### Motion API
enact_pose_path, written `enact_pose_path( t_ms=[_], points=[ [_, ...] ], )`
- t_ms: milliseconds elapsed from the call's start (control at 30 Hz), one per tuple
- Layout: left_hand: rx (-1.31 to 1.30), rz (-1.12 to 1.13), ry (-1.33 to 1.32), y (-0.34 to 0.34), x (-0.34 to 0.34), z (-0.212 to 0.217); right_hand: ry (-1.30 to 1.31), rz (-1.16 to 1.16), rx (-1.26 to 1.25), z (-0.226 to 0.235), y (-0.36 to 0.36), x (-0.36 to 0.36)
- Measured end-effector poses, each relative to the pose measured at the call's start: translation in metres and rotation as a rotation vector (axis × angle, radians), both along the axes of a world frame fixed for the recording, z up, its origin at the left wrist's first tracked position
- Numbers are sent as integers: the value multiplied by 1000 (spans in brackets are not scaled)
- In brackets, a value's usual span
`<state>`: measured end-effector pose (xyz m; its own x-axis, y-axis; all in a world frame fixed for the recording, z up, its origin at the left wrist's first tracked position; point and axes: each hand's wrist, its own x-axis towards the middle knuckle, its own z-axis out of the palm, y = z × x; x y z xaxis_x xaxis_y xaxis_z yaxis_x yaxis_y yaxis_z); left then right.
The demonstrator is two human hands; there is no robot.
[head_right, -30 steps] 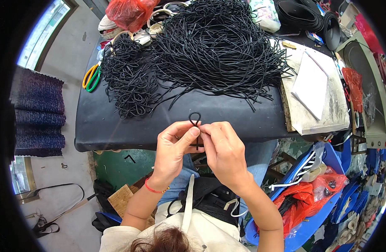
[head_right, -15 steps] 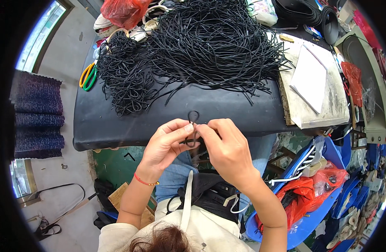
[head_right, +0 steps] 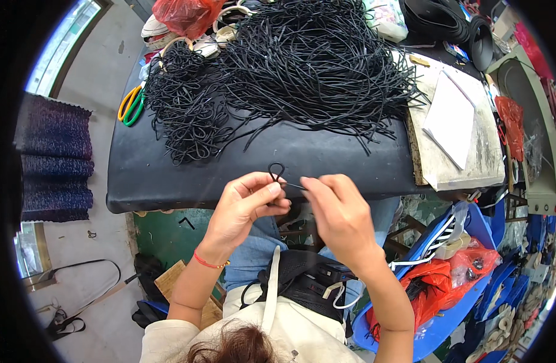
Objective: The person repeatedly picks up short black cords from a pile on a table and ties them into small loops by hand. The person handles the cords one at a time, forming a loop and securing it before placing the finished item back onto the pile.
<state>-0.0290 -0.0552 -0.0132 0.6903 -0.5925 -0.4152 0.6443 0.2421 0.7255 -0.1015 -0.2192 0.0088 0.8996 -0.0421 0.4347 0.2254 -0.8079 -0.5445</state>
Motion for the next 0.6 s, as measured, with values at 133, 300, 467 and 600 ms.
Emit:
enact_pose_path(
  t_ms=[133,300,467,600],
  points=[
    [356,-51,-576,-1,-4,-7,-20,174,-230,27,0,-7],
    [8,-174,-387,0,-10,6,120,22,206,15,-23,22],
    [-106,-187,-149,-2,-2,9,247,73,427,2,2,-4],
    [-16,-142,-187,-2,-2,3,458,-27,724,7,13,-21]
  ],
)
